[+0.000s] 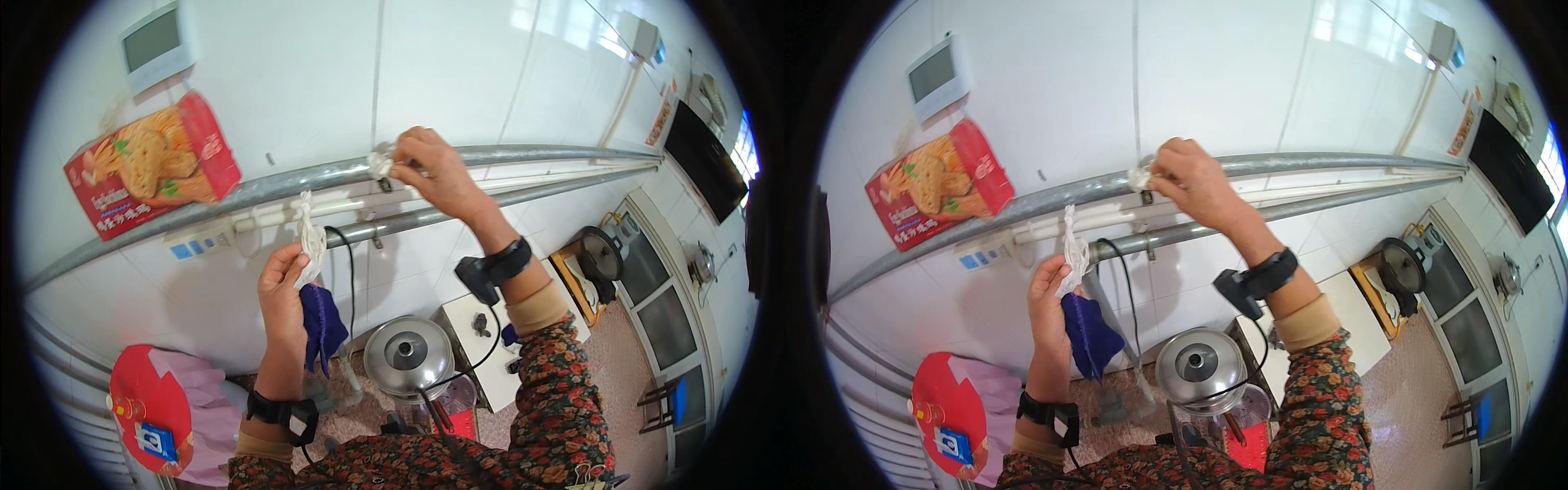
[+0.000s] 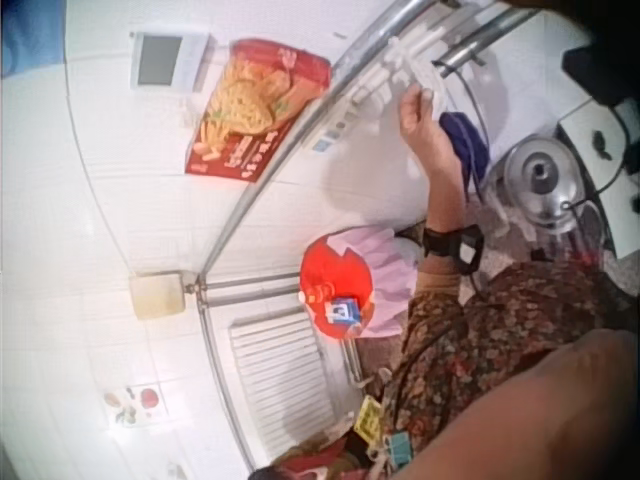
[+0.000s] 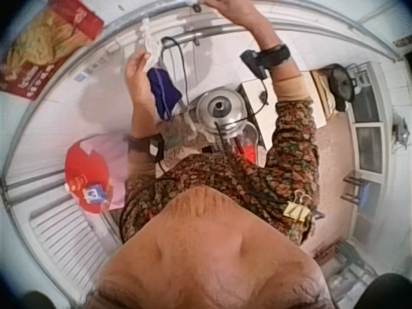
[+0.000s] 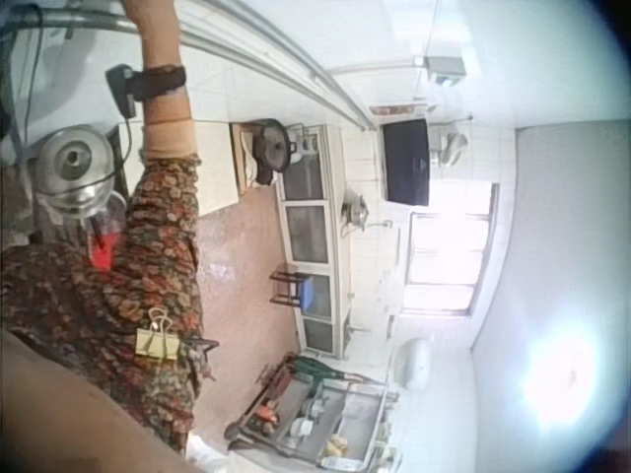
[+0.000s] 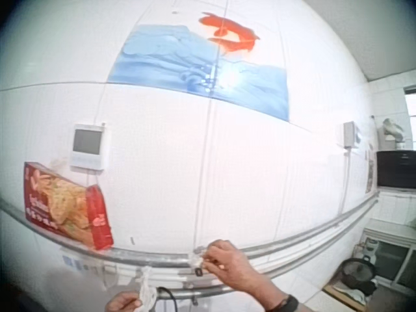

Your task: The person wipes a decorative wall tile with a dark cloth, then cleans two horizontal metal pipes mounted on the wall using a white cloth and later a dark cloth. The person scrubs along the length of the pipes and around pipe joints.

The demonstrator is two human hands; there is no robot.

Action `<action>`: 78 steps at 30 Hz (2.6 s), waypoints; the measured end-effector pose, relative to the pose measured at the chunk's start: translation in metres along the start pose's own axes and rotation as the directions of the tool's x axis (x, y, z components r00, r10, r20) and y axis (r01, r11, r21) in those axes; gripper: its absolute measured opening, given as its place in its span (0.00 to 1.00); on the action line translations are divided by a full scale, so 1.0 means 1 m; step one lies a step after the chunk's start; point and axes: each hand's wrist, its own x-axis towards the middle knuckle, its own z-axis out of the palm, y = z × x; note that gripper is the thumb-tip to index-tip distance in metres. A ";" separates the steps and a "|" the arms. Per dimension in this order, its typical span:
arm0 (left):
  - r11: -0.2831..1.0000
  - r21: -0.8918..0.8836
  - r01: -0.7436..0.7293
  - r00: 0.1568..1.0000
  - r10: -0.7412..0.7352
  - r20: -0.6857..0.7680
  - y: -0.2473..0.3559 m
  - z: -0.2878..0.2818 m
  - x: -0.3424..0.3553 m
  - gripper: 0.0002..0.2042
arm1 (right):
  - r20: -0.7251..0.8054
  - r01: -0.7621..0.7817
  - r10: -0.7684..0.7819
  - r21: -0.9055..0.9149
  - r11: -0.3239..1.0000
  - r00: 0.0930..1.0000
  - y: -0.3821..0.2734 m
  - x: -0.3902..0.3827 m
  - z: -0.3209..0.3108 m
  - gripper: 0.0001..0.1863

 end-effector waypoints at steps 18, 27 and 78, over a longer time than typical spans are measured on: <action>0.975 0.223 0.015 0.978 0.032 -0.205 0.002 -0.042 -0.016 0.08 | 0.133 -0.061 0.128 -0.421 0.905 0.983 0.045 -0.020 -0.079 0.04; 0.989 0.134 -0.064 0.997 0.057 0.056 -0.014 0.043 -0.002 0.09 | -0.128 0.040 -0.091 -0.358 0.933 0.988 0.021 -0.035 -0.016 0.07; 0.972 0.150 0.183 0.971 -0.155 -0.180 -0.058 -0.041 -0.044 0.07 | -0.503 -0.526 0.290 -0.427 0.735 0.814 0.156 -0.087 -0.147 0.07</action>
